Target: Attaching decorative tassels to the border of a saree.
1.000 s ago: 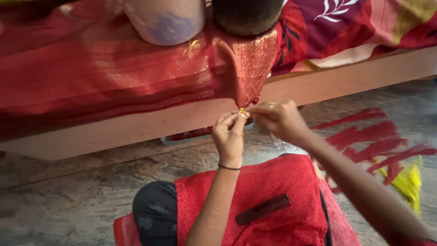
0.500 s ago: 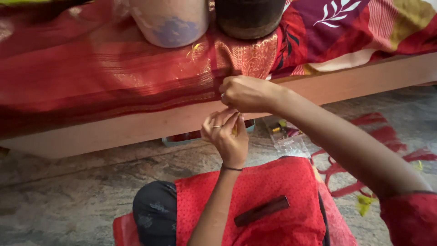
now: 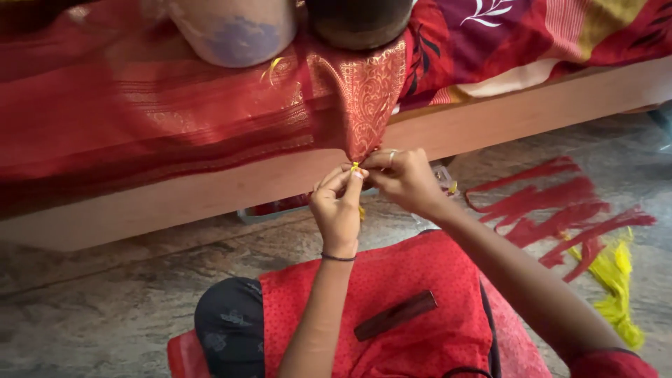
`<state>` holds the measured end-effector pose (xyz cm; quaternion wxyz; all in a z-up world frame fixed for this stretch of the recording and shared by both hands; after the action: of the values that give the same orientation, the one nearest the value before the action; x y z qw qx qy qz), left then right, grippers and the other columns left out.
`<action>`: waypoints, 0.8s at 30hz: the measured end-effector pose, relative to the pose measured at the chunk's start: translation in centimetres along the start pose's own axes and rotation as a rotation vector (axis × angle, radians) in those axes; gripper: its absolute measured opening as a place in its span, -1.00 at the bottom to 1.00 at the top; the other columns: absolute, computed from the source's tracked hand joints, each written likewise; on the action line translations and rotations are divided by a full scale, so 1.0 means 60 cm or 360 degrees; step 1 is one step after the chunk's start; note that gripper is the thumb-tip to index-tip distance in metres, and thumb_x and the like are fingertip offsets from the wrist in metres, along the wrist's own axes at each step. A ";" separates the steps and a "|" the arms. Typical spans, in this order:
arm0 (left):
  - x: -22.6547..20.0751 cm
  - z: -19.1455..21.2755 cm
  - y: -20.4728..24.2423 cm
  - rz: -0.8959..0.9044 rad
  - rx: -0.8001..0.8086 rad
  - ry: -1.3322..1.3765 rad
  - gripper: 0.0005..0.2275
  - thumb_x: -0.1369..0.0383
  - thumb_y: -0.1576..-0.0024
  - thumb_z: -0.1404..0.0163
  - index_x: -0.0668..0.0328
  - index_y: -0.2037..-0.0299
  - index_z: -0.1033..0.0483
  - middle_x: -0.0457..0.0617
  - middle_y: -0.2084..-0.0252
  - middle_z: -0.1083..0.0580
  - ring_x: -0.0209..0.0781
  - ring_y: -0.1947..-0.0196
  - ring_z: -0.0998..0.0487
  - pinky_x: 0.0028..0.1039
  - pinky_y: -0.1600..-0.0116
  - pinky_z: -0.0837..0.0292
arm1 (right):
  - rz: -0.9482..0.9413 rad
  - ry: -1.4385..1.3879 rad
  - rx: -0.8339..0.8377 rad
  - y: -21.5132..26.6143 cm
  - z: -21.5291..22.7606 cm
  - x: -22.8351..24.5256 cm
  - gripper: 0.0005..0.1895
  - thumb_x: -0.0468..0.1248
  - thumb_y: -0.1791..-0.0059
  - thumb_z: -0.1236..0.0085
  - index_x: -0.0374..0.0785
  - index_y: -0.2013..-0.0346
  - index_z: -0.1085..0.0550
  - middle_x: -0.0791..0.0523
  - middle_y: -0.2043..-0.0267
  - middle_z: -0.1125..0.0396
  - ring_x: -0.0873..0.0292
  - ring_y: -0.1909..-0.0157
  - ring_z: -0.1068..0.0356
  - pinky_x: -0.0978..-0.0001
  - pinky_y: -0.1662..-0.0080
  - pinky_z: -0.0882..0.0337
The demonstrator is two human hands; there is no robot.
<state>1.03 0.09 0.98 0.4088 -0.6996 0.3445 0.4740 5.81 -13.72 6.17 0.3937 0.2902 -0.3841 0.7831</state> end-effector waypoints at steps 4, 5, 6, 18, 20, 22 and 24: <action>-0.047 0.005 0.004 -0.0508 -0.0158 -0.0819 -0.94 0.40 -0.09 -0.19 0.17 0.32 -0.69 -0.16 0.23 -0.59 -0.19 0.07 -0.49 -0.37 -0.06 -0.39 | 0.0477 0.0439 0.0203 0.019 0.042 0.030 -0.77 -0.44 0.10 -0.24 -0.35 0.15 -0.64 -0.04 0.27 -0.51 0.03 0.31 -0.53 0.19 0.26 -0.50; -0.050 0.005 0.004 -0.0506 -0.0152 -0.0815 -0.94 0.40 -0.09 -0.19 0.17 0.32 -0.69 -0.16 0.23 -0.59 -0.19 0.07 -0.49 -0.37 -0.06 -0.39 | 0.0471 0.0443 0.0201 0.010 0.050 0.034 -0.77 -0.44 0.10 -0.24 -0.35 0.15 -0.64 -0.04 0.27 -0.51 0.03 0.31 -0.53 0.19 0.26 -0.50; -0.055 0.004 0.005 -0.0575 -0.0153 -0.0967 -0.93 0.36 -0.08 -0.20 0.13 0.33 -0.70 -0.18 0.23 -0.59 -0.18 0.05 -0.47 -0.29 -0.10 -0.27 | 0.0828 0.0646 0.0281 0.006 0.054 0.048 -0.77 -0.46 0.12 -0.22 -0.38 0.17 -0.62 -0.04 0.20 -0.51 0.03 0.23 -0.52 0.21 0.20 -0.52; -0.046 -0.003 0.019 -0.0848 -0.0347 -0.1265 -0.91 0.32 -0.16 -0.14 0.07 0.24 -0.68 -0.19 0.12 -0.56 -0.05 -0.07 -0.39 -0.13 -0.28 -0.05 | 0.1243 0.0814 0.0911 -0.133 -0.010 0.082 -0.88 -0.36 0.21 -0.27 -0.38 0.57 -0.54 0.01 0.39 -0.36 -0.01 0.20 -0.40 0.15 0.17 -0.45; -0.047 -0.009 0.015 -0.0948 -0.0301 -0.1260 -0.93 0.34 -0.19 -0.12 0.08 0.24 -0.67 -0.24 0.09 -0.59 -0.07 -0.10 -0.41 -0.13 -0.31 -0.05 | 0.1220 0.0909 0.0881 -0.108 0.007 0.087 -0.90 -0.37 0.20 -0.27 -0.39 0.53 -0.55 0.02 0.36 -0.38 -0.01 0.17 -0.41 0.18 0.14 -0.46; -0.041 -0.004 0.016 -0.0837 -0.0226 -0.1204 -0.94 0.36 -0.15 -0.14 0.05 0.29 -0.68 -0.24 0.09 -0.59 -0.09 -0.02 -0.40 -0.19 -0.28 -0.08 | 0.1277 0.0522 0.0364 -0.061 0.035 0.115 -0.78 -0.40 0.17 -0.22 -0.34 0.24 -0.60 0.01 0.15 -0.43 -0.01 0.06 -0.42 0.19 0.03 -0.46; -0.037 0.000 0.010 -0.0782 -0.0216 -0.1147 -0.94 0.37 -0.12 -0.15 0.10 0.32 -0.68 -0.22 0.14 -0.60 -0.13 0.05 -0.42 -0.23 -0.20 -0.15 | 0.1033 0.0536 0.0217 -0.030 0.034 0.090 -0.80 -0.41 0.15 -0.24 -0.33 0.23 -0.60 0.00 0.19 -0.45 -0.03 0.09 -0.44 0.18 0.09 -0.45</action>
<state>-0.17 0.05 2.95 0.5565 -0.5761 -0.0287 0.5980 4.79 -12.57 12.00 0.1625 0.0458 -0.3330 0.9277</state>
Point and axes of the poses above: each hand's wrist, its own y-axis away from the middle knuckle, its own z-axis out of the back of the hand, x = y × z, the point moved 3 cm from there along -y, towards the middle knuckle
